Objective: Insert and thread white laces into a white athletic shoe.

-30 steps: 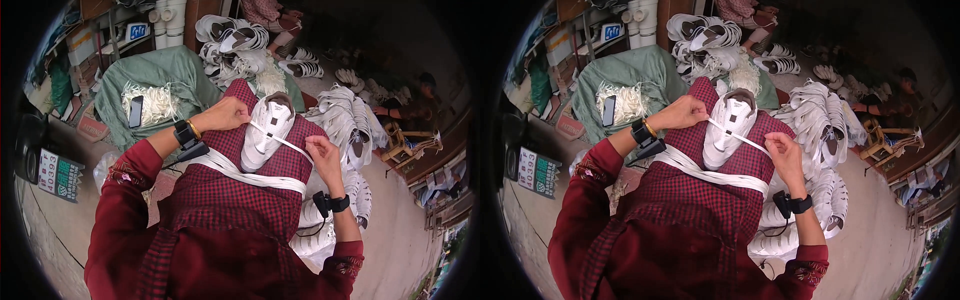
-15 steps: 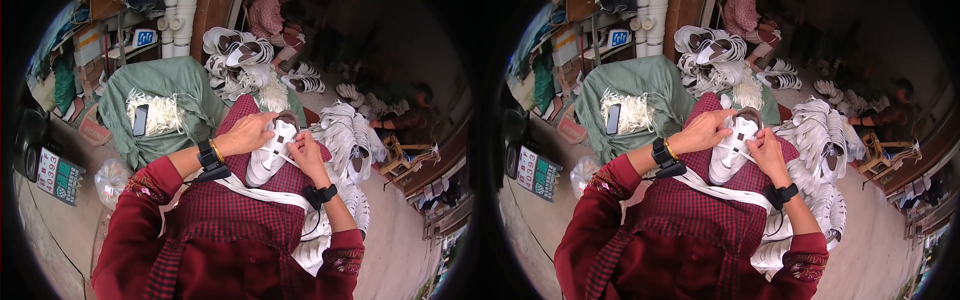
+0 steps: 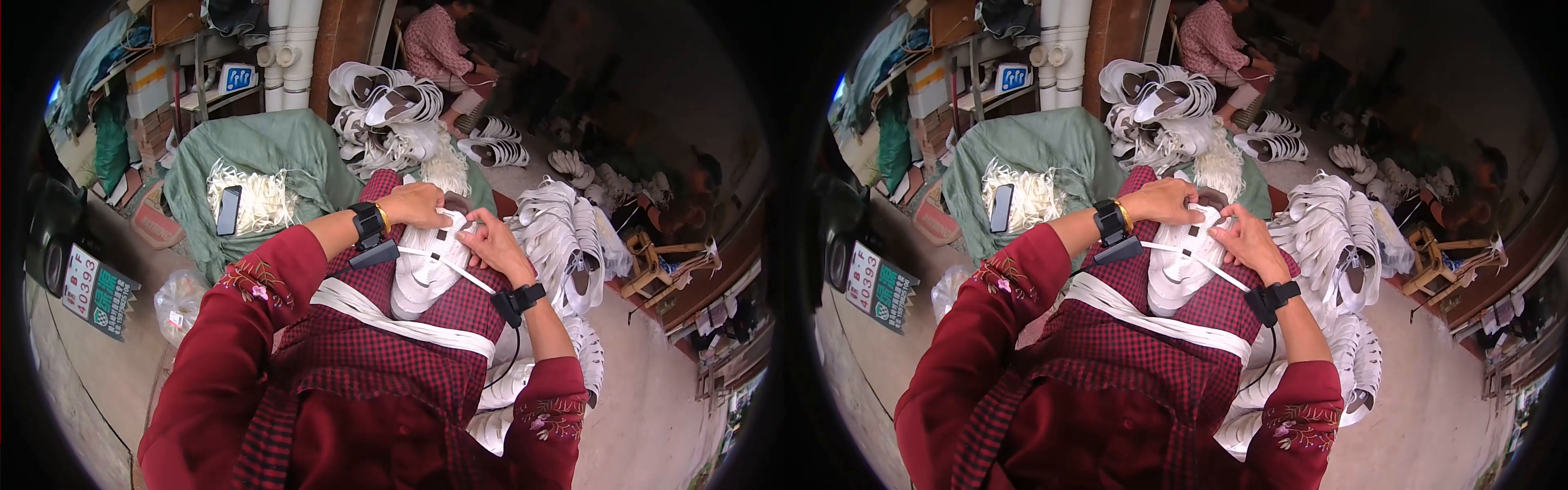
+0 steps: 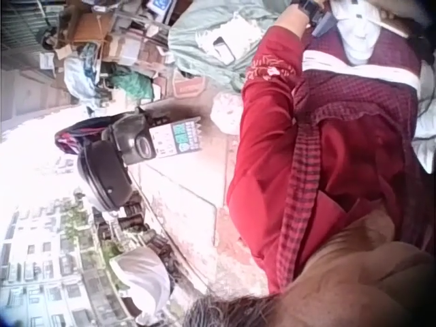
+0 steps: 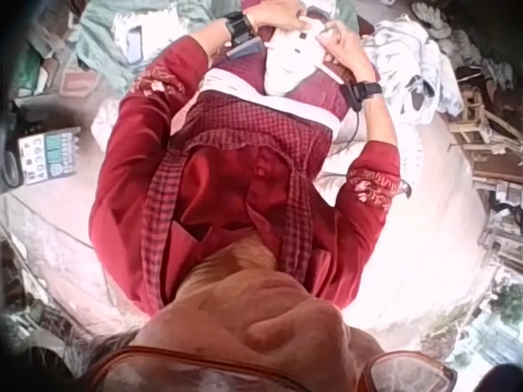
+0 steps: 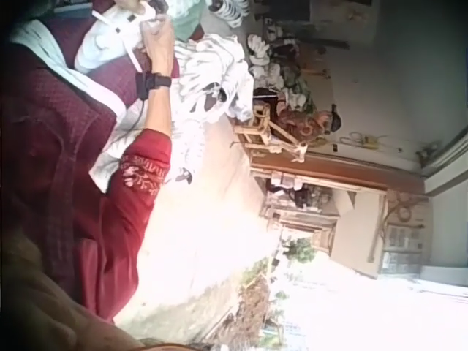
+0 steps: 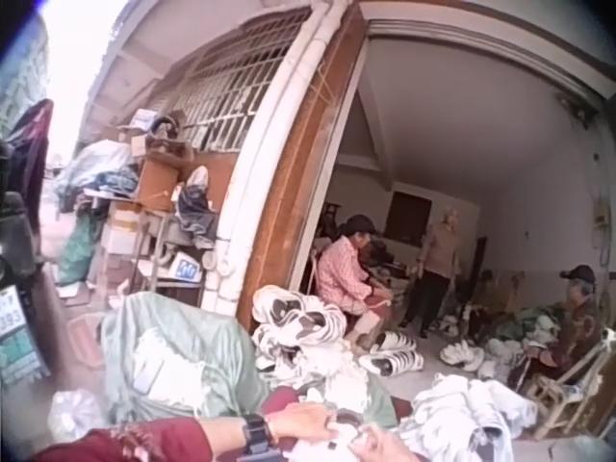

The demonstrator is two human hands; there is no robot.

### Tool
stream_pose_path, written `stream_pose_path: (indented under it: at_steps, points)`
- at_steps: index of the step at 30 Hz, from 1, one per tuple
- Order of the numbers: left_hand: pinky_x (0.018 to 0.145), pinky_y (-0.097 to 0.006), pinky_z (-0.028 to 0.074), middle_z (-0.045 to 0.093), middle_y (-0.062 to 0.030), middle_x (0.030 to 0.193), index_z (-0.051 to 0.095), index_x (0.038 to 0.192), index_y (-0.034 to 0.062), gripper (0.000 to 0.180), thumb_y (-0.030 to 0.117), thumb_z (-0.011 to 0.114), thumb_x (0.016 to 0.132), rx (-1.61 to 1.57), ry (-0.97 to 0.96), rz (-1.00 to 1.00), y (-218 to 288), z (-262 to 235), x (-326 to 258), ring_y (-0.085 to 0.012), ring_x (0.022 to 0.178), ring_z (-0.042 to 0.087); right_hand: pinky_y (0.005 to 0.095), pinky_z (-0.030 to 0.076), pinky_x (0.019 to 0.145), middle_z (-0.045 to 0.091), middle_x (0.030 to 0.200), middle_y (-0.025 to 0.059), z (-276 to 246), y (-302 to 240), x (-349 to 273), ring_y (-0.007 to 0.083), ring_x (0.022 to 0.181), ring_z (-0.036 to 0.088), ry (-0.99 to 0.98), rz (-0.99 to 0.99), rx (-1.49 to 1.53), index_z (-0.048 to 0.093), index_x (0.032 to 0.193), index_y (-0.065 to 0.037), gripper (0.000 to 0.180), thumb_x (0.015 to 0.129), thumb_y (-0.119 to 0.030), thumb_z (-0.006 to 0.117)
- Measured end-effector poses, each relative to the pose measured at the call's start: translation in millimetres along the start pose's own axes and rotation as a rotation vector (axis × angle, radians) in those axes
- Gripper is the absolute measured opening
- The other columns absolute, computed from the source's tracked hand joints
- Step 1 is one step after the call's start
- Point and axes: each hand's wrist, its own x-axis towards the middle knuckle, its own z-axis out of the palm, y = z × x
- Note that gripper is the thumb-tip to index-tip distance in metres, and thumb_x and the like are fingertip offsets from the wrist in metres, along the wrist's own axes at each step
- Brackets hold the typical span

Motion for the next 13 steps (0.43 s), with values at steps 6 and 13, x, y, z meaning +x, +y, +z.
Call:
stream_pose_path:
  at_steps: [6,13]
  points:
    - [0.079,-0.043,0.054,0.071,-0.0196,0.09,0.068,0.1,0.0012,0.057,0.05,0.079,0.071,-0.027,0.088,-0.059,1.1,10.3,-4.1,-0.034,0.086,0.071,0.029,0.043,0.04,0.06,0.058,0.005,-7.9,-8.7,-0.8,0.013,0.046,0.062,0.019,-0.09,-0.065,0.058,0.101,0.0,0.038,0.083,-0.021,0.084]
    - [0.075,-0.042,0.054,0.07,-0.0206,0.086,0.068,0.102,0.0008,0.045,0.038,0.078,0.078,-0.174,0.072,0.029,-8.3,13.1,-9.6,-0.0325,0.083,0.07,0.0339,0.046,0.044,0.062,0.058,0.0116,5.6,-15.8,0.4,0.0194,0.045,0.064,0.037,-0.166,-0.158,0.057,0.098,0.001,0.044,0.077,-0.022,0.088]
